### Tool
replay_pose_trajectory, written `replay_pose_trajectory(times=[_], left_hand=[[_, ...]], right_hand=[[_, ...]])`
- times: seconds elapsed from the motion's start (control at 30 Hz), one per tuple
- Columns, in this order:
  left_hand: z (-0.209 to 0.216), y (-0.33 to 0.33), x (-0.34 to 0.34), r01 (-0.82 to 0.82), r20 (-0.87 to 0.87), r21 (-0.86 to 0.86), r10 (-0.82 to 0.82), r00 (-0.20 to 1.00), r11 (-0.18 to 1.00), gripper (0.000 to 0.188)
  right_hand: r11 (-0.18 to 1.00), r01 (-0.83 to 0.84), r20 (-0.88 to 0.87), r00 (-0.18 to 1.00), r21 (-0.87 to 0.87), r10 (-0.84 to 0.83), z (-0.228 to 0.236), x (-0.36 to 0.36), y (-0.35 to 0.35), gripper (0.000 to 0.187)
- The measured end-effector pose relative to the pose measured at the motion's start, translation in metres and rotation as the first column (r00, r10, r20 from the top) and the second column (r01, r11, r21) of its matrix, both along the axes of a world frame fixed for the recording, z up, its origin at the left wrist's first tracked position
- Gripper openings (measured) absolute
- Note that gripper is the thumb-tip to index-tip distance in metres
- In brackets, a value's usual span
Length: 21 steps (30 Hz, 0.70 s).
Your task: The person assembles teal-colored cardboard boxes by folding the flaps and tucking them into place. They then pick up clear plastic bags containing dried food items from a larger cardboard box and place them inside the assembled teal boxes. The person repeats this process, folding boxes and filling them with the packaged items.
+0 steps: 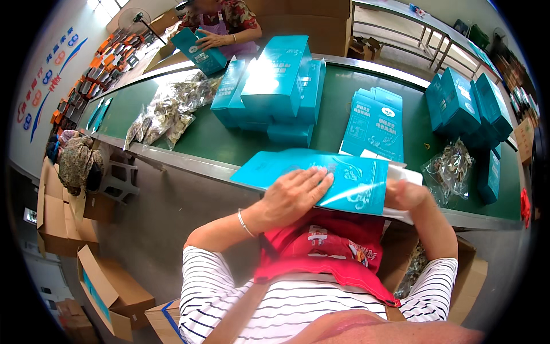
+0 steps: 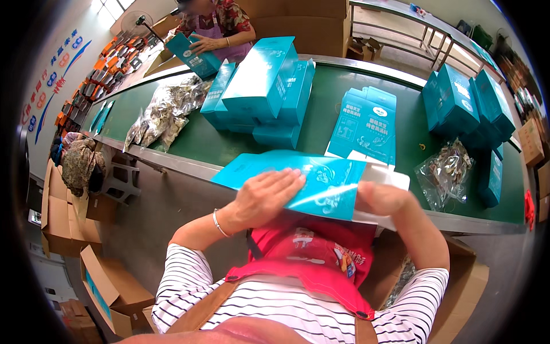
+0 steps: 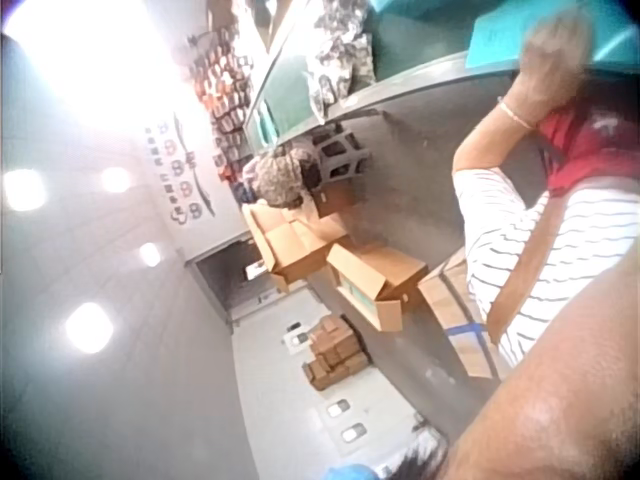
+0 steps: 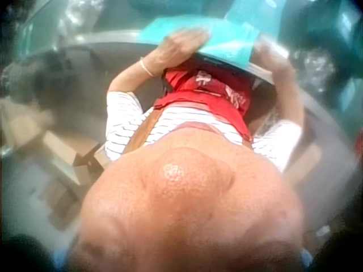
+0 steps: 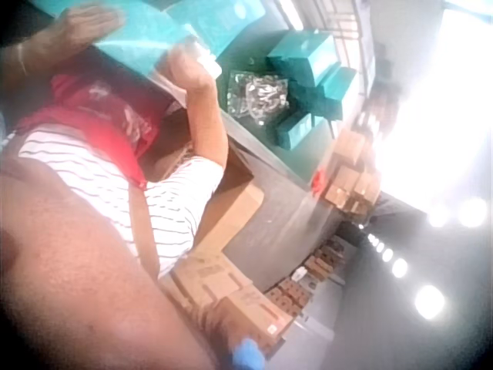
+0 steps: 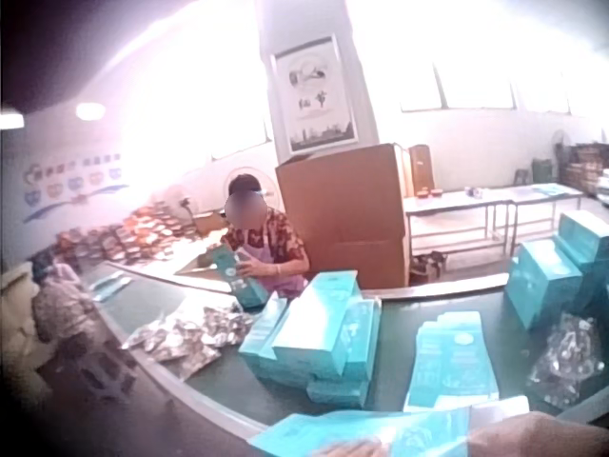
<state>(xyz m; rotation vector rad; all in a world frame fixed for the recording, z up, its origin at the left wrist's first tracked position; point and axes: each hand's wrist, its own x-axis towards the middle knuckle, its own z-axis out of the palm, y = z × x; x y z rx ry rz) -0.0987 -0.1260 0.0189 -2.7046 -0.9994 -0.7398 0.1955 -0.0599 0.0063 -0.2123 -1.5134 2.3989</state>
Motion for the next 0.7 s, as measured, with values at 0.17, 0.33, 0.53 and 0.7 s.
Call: replay_pose_trajectory(times=[0.17,0.33,0.53,0.7], left_hand=[[0.016,0.008,-0.037,-0.077,0.347,-0.160,0.129,0.929,0.984,0.028],[0.002,0.021,-0.053,0.209,0.737,-0.654,0.550,0.392,0.727,0.016],[-0.024,0.034,-0.034,0.544,0.799,-0.565,0.575,0.174,0.620,0.019],[-0.040,0.023,-0.042,0.709,0.814,-0.464,0.570,0.106,0.531,0.020]], right_hand=[[0.407,0.541,-0.242,0.772,0.735,-0.588,0.101,0.032,0.003,0.096],[0.180,0.831,-0.368,0.414,0.527,-0.832,0.065,0.018,0.023,0.071],[0.735,0.654,-0.085,0.754,0.179,-0.651,-0.022,-0.063,0.018,0.045],[0.853,0.481,-0.107,0.855,-0.202,-0.508,-0.060,-0.073,0.019,0.033]])
